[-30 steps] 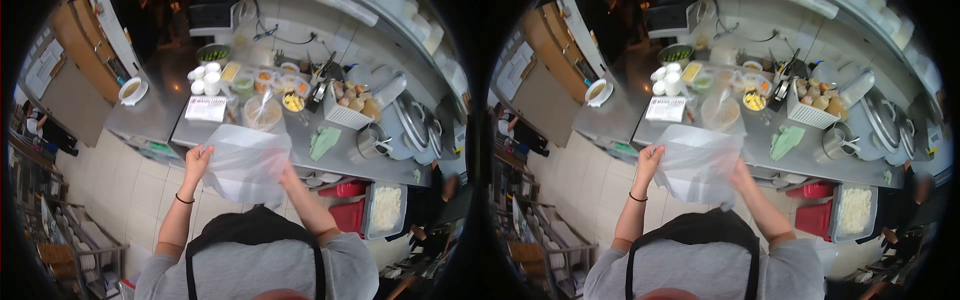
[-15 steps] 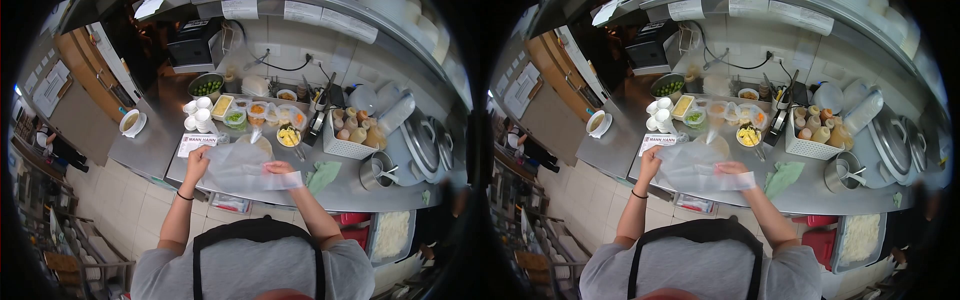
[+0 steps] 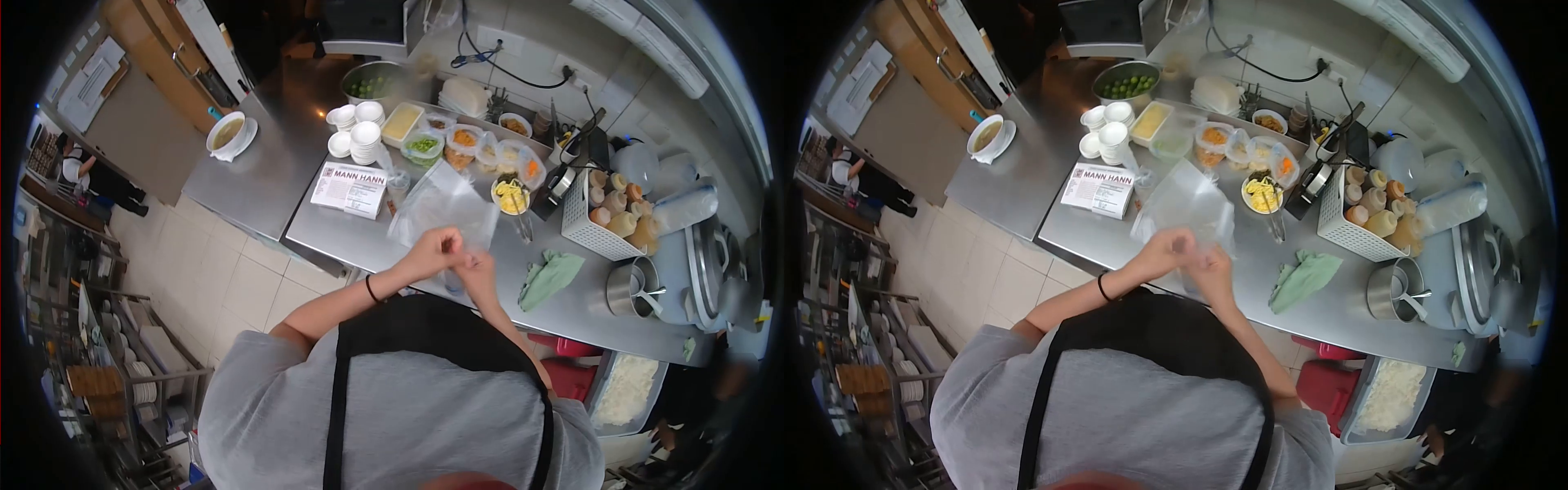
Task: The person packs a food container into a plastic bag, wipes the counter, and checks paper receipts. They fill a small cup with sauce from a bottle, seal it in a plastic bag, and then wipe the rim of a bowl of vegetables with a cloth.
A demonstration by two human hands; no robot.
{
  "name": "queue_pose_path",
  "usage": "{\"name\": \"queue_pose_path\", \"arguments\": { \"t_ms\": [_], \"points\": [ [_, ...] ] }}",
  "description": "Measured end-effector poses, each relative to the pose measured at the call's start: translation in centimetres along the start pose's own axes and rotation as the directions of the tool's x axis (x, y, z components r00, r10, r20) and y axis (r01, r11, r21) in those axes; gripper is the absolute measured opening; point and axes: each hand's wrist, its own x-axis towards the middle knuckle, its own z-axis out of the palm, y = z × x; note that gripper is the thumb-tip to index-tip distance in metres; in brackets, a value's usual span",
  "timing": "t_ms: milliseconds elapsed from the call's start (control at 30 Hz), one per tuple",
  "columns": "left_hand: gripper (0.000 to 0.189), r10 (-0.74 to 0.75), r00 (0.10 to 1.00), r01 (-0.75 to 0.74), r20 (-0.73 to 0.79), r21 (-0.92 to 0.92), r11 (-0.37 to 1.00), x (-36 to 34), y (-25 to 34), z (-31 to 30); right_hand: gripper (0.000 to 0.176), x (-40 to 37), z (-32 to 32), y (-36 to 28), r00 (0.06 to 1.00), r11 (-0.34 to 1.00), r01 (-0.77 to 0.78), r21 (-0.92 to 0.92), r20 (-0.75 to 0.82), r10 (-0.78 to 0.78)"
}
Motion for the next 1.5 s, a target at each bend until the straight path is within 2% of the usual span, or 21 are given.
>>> {"name": "queue_pose_path", "arguments": {
  "t_ms": [67, 133, 200, 267, 467, 567, 700, 800, 867, 933, 1000, 1033, 1100, 1133, 1200, 1233, 1267, 1333, 1367, 1433, 1500],
  "points": [
    [0.020, 0.006, 0.998, -0.003, -0.063, 0.048, 0.999, 0.4, -0.6, -1.9, 0.005, 0.6, -2.9, 0.9, 0.954, 0.907, -0.294, -0.302, -0.030, 0.299],
    [0.018, 0.333, 0.895, -0.122, -0.296, 0.555, 0.823, -0.4, 0.9, -4.5, 0.018, 1.9, -7.5, 4.3, 0.953, 0.978, 0.159, -0.132, -0.240, -0.187],
    [0.018, 0.287, 0.913, -0.043, -0.291, 0.629, 0.776, -1.4, 0.2, -7.9, 0.028, 3.1, -13.0, 3.3, 0.888, 0.930, 0.012, -0.368, -0.424, -0.180],
    [0.020, 0.243, 0.921, 0.043, -0.305, 0.699, 0.714, -2.0, 0.1, -9.5, 0.023, 4.4, -12.6, 0.3, 0.778, 0.780, 0.224, -0.584, -0.375, -0.504],
    [0.041, 0.366, 0.928, -0.212, -0.075, 0.703, 0.679, -1.8, 10.6, -5.4, 0.020, 5.2, -2.2, -8.9, 0.833, 0.532, 0.394, -0.749, 0.047, -0.551],
    [0.039, 0.243, 0.970, -0.132, 0.007, 0.855, 0.501, -0.8, 8.6, -4.0, 0.018, 3.6, 2.1, -11.2, 0.874, 0.685, 0.486, -0.543, 0.295, -0.385],
    [0.029, 0.210, 0.949, 0.080, -0.235, 0.825, 0.560, -0.4, 5.1, -8.7, 0.015, 6.2, -1.1, -12.1, 0.918, 0.544, 0.335, -0.769, 0.135, -0.374],
    [0.026, 0.244, 0.898, 0.114, -0.367, 0.729, 0.675, -1.0, 4.8, -9.6, 0.015, 4.5, 2.2, -15.2, 0.697, 0.546, 0.711, -0.443, 0.348, -0.627],
    [0.031, -0.037, 0.943, 0.037, -0.332, -0.007, 0.999, -1.5, 6.2, -9.5, 0.013, 3.0, 4.9, -14.1, 0.677, 0.671, 0.674, -0.308, 0.621, -0.395],
    [0.040, -0.212, 0.976, 0.187, -0.042, -0.326, 0.927, -3.9, 12.8, -10.6, 0.018, 6.5, 5.4, -4.7, 0.868, 0.565, 0.452, -0.690, 0.487, -0.100],
    [0.035, -0.136, 0.990, 0.104, -0.029, -0.495, 0.863, -6.3, 16.6, -10.9, 0.023, 11.8, 2.8, -2.7, 0.912, 0.779, 0.195, -0.595, 0.402, 0.079],
    [0.035, -0.122, 0.992, 0.095, -0.024, -0.488, 0.867, -6.5, 16.3, -11.7, 0.026, 13.6, 2.7, -4.0, 0.910, 0.653, 0.331, -0.681, 0.413, -0.031],
    [0.025, 0.279, 0.949, -0.282, 0.148, -0.005, 0.960, -6.9, 14.4, -13.2, 0.028, 14.9, 2.4, -7.8, 0.887, 0.491, 0.446, -0.748, 0.441, -0.134],
    [0.025, 0.276, 0.948, -0.278, 0.156, -0.008, 0.960, -7.2, 14.0, -14.1, 0.028, 14.6, 2.8, -9.5, 0.884, 0.595, 0.314, -0.740, 0.457, 0.102],
    [0.019, 0.366, 0.916, -0.094, -0.161, 0.802, 0.590, -7.9, 12.7, -15.9, 0.027, 11.7, 4.3, -6.3, 0.689, 0.700, -0.058, -0.712, 0.479, 0.545],
    [0.022, 0.233, 0.922, 0.176, -0.310, 0.870, 0.460, -7.7, 10.9, -17.2, 0.027, 9.4, 5.4, -1.7, 0.658, 0.702, 0.347, -0.622, 0.695, 0.290],
    [0.026, 0.108, 0.882, 0.416, -0.459, 0.865, 0.281, -7.9, 8.0, -17.5, 0.024, 4.7, 8.3, -3.6, 0.350, 0.528, 0.617, -0.584, 0.804, 0.480],
    [0.026, 0.012, 0.907, 0.404, -0.421, 0.878, 0.258, -9.1, 3.4, -17.7, 0.019, 3.4, 8.4, -3.4, 0.202, 0.608, 0.687, -0.398, 0.908, 0.367],
    [0.027, -0.072, 0.918, 0.396, -0.390, 0.890, 0.228, -9.7, 1.7, -18.1, 0.019, 3.7, 7.9, -3.4, 0.205, 0.609, 0.683, -0.402, 0.907, 0.368],
    [0.028, -0.108, 0.937, 0.349, -0.332, 0.885, 0.309, -11.9, -0.6, -19.8, 0.017, 5.4, 5.3, -3.0, 0.596, 0.919, 0.344, -0.193, 0.801, -0.055],
    [0.030, -0.137, 0.952, 0.305, -0.273, 0.870, 0.387, -12.5, -0.5, -20.2, 0.024, 8.5, 0.8, -2.2, 0.826, 0.838, 0.016, -0.545, 0.480, 0.297]
  ]
}}
